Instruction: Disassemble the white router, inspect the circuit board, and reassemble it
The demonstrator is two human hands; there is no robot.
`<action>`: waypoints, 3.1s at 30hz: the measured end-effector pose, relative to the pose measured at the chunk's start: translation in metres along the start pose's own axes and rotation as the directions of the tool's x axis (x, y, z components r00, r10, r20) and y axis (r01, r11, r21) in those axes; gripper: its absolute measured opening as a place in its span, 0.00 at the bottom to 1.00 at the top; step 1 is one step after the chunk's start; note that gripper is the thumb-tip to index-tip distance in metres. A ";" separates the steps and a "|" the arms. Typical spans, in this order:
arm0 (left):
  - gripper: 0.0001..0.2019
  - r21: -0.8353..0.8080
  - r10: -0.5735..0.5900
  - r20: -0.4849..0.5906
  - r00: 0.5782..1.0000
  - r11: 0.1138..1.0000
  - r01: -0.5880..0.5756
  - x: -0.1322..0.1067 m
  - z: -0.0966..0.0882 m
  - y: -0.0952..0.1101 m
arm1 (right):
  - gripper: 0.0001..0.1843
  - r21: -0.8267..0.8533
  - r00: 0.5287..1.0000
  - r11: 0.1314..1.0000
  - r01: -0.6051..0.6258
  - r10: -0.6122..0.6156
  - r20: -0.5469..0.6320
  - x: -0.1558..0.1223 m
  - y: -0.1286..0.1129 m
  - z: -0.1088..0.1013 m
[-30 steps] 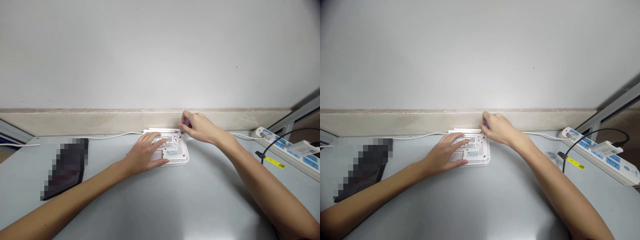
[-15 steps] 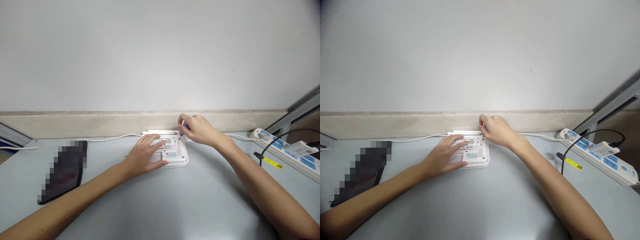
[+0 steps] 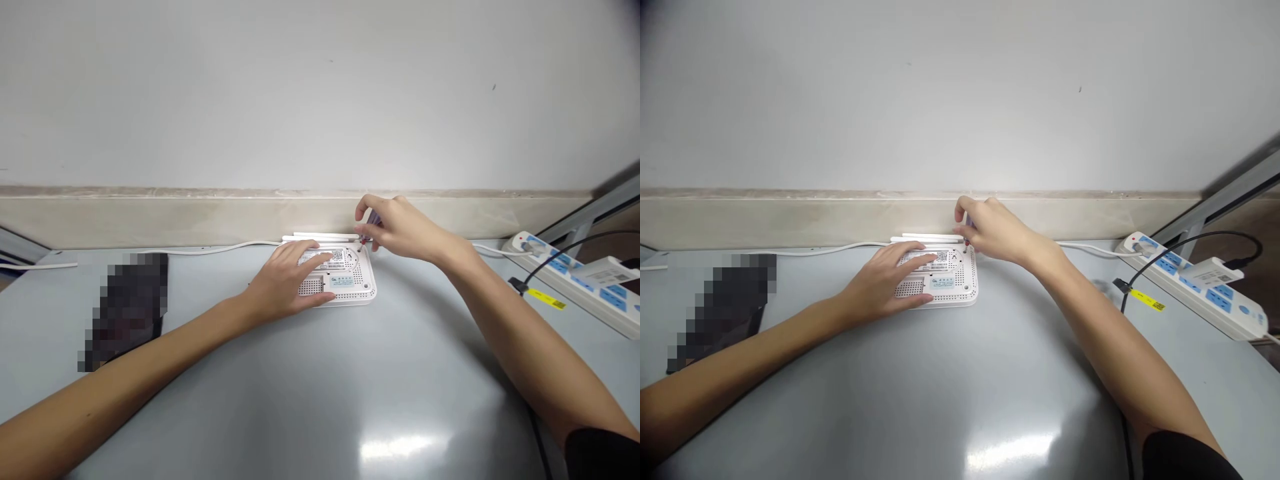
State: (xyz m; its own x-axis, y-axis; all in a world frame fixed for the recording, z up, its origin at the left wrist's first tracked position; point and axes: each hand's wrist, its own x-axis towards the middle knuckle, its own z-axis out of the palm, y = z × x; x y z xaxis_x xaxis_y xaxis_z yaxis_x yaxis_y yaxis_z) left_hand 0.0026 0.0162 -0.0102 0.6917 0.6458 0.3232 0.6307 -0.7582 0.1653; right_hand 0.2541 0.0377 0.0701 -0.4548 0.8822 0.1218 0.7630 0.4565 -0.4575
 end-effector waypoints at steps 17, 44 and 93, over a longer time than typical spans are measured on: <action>0.29 -0.008 0.007 -0.005 1.000 1.000 -0.007 -0.001 -0.002 0.000 | 0.09 -0.080 0.998 0.997 -0.020 0.016 -0.057 0.001 -0.001 0.003; 0.29 -0.009 -0.002 -0.002 1.000 1.000 0.002 -0.001 -0.002 -0.001 | 0.04 0.021 0.996 0.996 0.086 -0.087 0.012 -0.001 -0.004 -0.003; 0.29 -0.030 -0.006 -0.028 1.000 1.000 0.006 0.000 -0.001 0.000 | 0.08 -0.008 0.998 0.999 0.035 -0.035 -0.047 0.001 -0.002 0.000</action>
State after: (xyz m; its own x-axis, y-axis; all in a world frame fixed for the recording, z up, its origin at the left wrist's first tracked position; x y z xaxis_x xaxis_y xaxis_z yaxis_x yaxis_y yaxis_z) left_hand 0.0022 0.0155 -0.0095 0.6776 0.6480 0.3477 0.6238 -0.7569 0.1949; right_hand 0.2524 0.0377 0.0708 -0.4591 0.8702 0.1788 0.7507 0.4877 -0.4456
